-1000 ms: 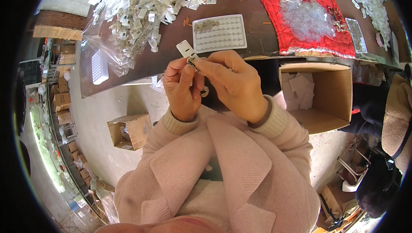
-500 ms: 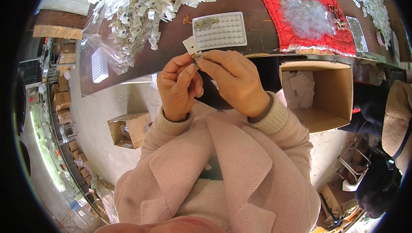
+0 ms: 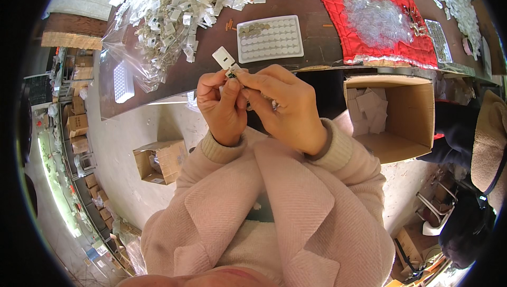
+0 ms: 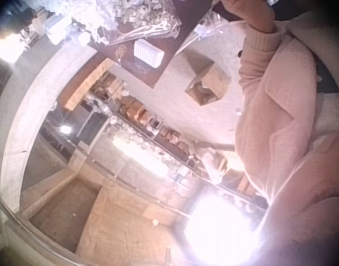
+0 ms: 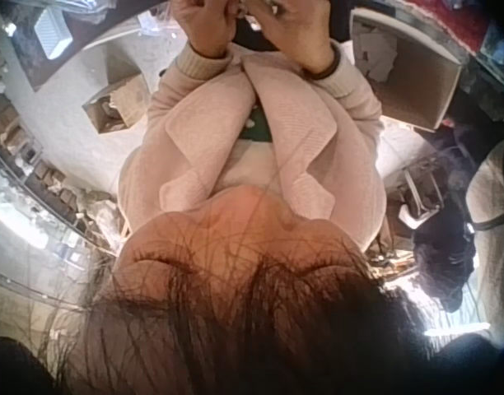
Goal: The person assembles small white plastic housings with internal metallic components. They pick up each housing, insert a metallic piece, and test the assembly by activating a small light. The person repeats this process for multiple units, placing completed assemblies on the table.
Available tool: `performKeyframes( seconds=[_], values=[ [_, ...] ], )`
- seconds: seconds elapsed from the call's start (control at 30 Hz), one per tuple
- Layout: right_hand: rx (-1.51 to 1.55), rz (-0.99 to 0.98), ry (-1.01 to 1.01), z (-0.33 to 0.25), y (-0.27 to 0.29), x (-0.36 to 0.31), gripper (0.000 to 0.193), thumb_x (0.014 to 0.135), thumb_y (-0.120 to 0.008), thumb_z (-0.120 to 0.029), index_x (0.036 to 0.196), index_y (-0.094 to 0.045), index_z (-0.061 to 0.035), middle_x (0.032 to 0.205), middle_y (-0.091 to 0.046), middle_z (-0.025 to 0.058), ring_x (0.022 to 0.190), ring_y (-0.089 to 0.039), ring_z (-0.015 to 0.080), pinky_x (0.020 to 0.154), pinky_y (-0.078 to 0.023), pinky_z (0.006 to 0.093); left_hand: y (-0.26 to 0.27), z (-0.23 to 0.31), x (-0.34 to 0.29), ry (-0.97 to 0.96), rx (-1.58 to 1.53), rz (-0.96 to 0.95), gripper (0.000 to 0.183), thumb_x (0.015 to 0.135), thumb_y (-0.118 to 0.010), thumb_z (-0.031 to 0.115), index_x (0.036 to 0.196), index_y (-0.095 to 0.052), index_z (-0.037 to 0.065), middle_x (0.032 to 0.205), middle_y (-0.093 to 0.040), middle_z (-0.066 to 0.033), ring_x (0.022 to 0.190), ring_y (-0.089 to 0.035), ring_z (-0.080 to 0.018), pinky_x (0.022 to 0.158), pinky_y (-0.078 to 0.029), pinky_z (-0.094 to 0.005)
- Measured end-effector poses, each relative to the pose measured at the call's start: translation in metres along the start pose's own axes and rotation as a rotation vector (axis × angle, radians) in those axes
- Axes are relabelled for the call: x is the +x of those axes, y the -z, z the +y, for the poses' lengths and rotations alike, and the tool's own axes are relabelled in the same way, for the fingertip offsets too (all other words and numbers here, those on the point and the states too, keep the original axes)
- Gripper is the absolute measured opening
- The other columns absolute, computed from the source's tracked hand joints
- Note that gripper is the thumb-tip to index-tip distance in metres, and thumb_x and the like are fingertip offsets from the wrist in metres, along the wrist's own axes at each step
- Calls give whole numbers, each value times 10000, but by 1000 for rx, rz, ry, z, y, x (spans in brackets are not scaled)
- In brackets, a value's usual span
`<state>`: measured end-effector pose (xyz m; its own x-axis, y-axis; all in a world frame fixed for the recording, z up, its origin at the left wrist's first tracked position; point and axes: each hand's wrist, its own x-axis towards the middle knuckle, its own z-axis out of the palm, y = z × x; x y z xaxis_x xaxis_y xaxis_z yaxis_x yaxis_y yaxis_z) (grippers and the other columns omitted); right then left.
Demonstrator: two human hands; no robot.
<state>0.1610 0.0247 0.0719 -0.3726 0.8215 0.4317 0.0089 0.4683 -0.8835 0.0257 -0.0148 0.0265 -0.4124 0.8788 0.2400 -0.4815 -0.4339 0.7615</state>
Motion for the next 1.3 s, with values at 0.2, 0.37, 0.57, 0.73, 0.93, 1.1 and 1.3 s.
performKeyframes(
  seconds=[0.2,0.37,0.57,0.73,0.93,1.1,1.3],
  values=[
    [225,21,-196,1,-1,-2,324,842,-691,88,1153,-700,-5,929,-689,74,755,-639,94,648,-504,222,4,-1,-2,-83,76,-54,271,903,-666,-104,1113,-571,37,996,-658,-130,630,-568,-82,506,-452,-203],
    [380,57,-297,2,-7,-5,282,849,-684,70,1117,-673,-15,898,-698,50,750,-622,59,648,-496,212,-1,-3,-5,-113,105,-28,272,904,-667,-100,1112,-564,42,1008,-651,-122,656,-574,-83,517,-458,-207],
    [216,125,-265,2,-16,-5,304,836,-715,37,1125,-650,-33,818,-697,49,709,-649,83,650,-517,231,-10,2,-5,66,-30,78,205,953,-641,-40,1125,-576,50,967,-657,-73,643,-532,-66,530,-431,-188],
    [187,144,-217,4,-12,-3,330,837,-726,19,1151,-643,-41,825,-701,61,711,-672,112,638,-525,247,-10,3,-3,117,-71,77,168,972,-633,-11,1123,-586,44,928,-659,-52,639,-521,-57,538,-422,-186],
    [-50,138,-48,7,-18,-2,371,824,-717,47,1177,-647,-43,841,-696,69,715,-669,126,630,-523,246,-10,-1,-4,88,-71,127,175,966,-635,-26,1116,-588,52,909,-658,-47,639,-527,-63,547,-437,-191],
    [-1,86,-45,3,-10,0,411,848,-691,115,1234,-608,4,871,-675,15,737,-570,25,630,-436,177,-8,-2,-4,20,-54,98,192,958,-638,-40,1115,-583,57,921,-662,-56,647,-538,-64,559,-450,-186],
    [130,96,-161,4,-5,4,355,832,-706,56,1168,-648,-44,833,-684,38,716,-623,75,642,-490,219,-6,-3,-4,-56,-19,70,186,958,-636,-41,1103,-581,62,961,-678,-77,663,-561,-59,565,-466,-183]
  ],
)
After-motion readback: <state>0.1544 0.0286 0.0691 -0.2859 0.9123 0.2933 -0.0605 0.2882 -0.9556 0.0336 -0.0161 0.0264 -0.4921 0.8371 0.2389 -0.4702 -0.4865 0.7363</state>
